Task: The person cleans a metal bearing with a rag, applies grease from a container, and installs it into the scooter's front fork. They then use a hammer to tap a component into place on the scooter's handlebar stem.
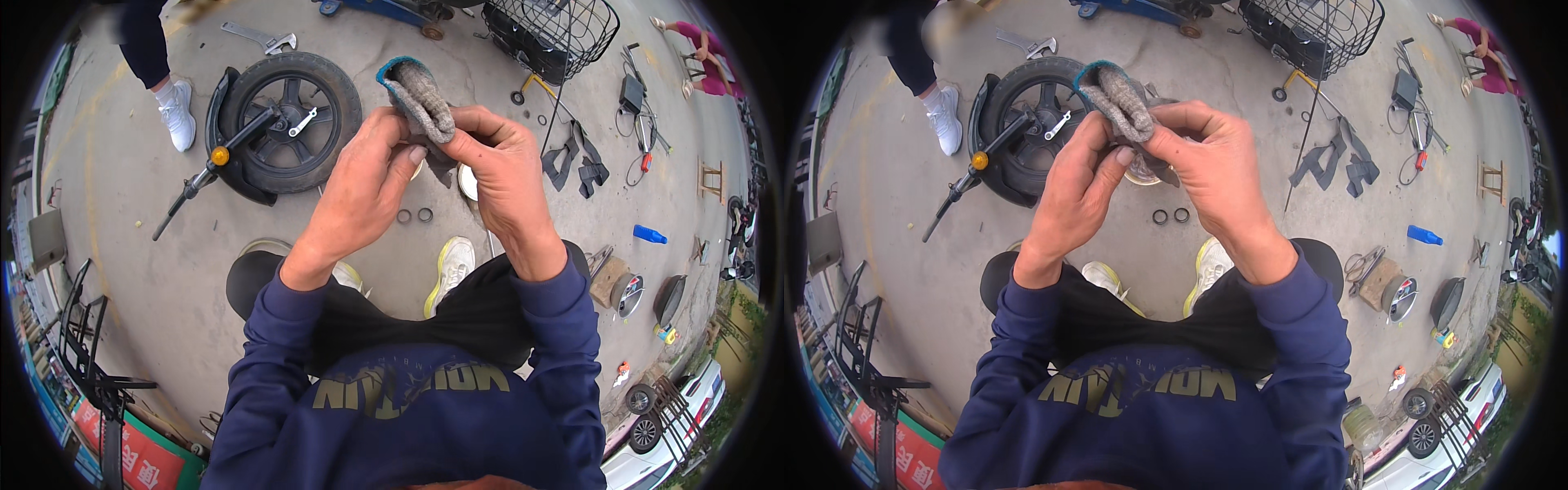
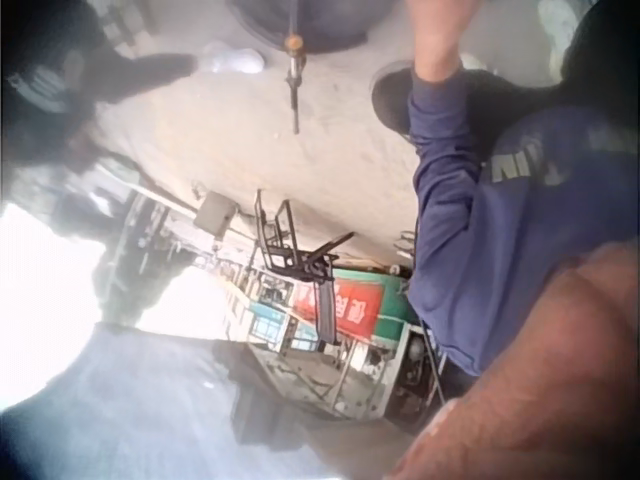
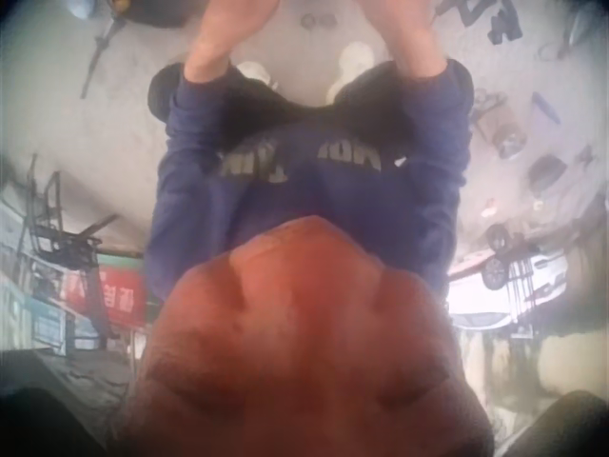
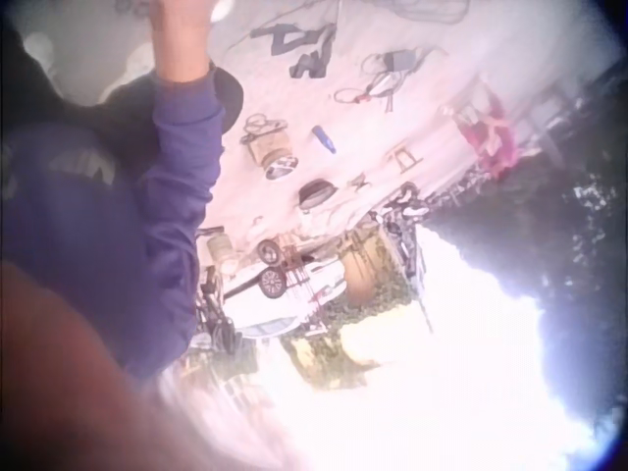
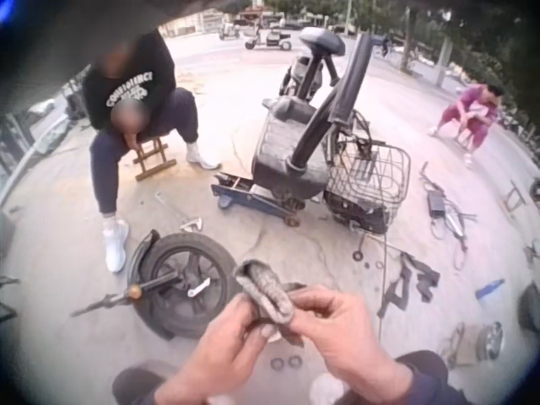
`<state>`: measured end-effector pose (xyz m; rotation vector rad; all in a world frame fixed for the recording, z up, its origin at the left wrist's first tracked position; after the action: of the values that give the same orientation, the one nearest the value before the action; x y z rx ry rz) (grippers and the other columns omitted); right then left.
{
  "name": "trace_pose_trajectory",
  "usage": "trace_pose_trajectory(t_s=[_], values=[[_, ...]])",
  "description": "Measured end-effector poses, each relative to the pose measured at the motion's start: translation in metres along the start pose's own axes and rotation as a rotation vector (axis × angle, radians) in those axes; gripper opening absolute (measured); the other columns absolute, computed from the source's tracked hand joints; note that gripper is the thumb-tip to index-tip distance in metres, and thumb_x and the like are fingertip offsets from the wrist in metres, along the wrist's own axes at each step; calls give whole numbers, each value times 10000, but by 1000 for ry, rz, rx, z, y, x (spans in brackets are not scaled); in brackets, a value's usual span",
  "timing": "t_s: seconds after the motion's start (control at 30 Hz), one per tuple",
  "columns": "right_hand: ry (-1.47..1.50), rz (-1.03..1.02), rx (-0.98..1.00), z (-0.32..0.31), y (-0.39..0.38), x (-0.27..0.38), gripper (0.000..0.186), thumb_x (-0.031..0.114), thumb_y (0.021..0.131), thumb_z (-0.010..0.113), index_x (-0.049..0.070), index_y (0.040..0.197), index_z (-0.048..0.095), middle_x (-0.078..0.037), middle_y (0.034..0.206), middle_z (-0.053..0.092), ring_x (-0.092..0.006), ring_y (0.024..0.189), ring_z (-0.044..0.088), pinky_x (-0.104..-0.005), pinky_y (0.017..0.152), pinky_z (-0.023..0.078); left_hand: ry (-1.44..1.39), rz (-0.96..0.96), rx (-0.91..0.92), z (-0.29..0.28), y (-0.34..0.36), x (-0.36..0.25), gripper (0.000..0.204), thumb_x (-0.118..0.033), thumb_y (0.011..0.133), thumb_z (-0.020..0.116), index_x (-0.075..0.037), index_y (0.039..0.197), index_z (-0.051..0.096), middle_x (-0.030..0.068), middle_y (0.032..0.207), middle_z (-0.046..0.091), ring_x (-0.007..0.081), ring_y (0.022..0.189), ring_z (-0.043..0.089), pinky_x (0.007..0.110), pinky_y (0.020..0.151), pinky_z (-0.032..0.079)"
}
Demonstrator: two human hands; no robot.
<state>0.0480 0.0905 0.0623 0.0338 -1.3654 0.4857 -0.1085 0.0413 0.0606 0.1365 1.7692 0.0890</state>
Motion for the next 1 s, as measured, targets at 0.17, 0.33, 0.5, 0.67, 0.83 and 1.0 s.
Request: trace_pose_trajectory(t_s=[0.17,0.33,0.5,0.67,0.83,1.0], values=[[286,214,3,13,10,-13,263,123,919,757,-64,1102,732,-86,964,741,-131,829,675,-271,768,530,97,-48,10,-15,-5,5,133,-10,978,583,40,1099,562,165,1056,589,322,966,642,397,831,528],[273,227,-3,18,23,-29,245,136,936,744,-47,1098,736,-65,923,735,-108,779,670,-251,668,506,-15,-145,31,-25,-8,18,138,-67,1023,570,36,1116,580,101,1180,587,186,981,581,315,875,486],[280,277,-23,17,29,-35,232,159,932,758,-31,1064,741,-56,912,731,-100,768,670,-247,658,516,-314,-193,54,-24,-11,41,196,-124,1062,543,44,1161,563,102,1248,581,185,1072,604,336,964,501],[331,295,21,21,31,-30,243,167,936,759,-21,1089,735,-53,934,736,-101,788,678,-251,670,534,-569,-359,40,-26,-8,43,303,-193,1053,582,49,1232,557,107,1233,605,200,1130,617,359,998,503],[268,242,12,15,31,-37,261,170,941,757,-22,1113,720,-65,950,739,-122,816,696,-249,709,559,-848,-423,45,-24,-10,51,336,-238,1045,593,27,1251,571,132,1246,627,238,1147,627,371,992,501],[417,289,-11,15,37,-36,276,175,949,750,-30,1129,707,-75,977,732,-121,865,696,-266,737,576,-1174,-527,-53,-18,-8,50,323,-259,1058,557,-2,1251,596,136,1247,642,248,1117,631,382,945,502]])
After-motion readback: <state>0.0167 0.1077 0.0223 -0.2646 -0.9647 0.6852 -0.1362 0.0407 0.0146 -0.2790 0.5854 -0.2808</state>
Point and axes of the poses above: each hand's wrist, its own y-axis towards the middle knuckle, its own z-axis out of the palm, x = y × z, the point moved 4 cm from there along y, towards the middle knuckle
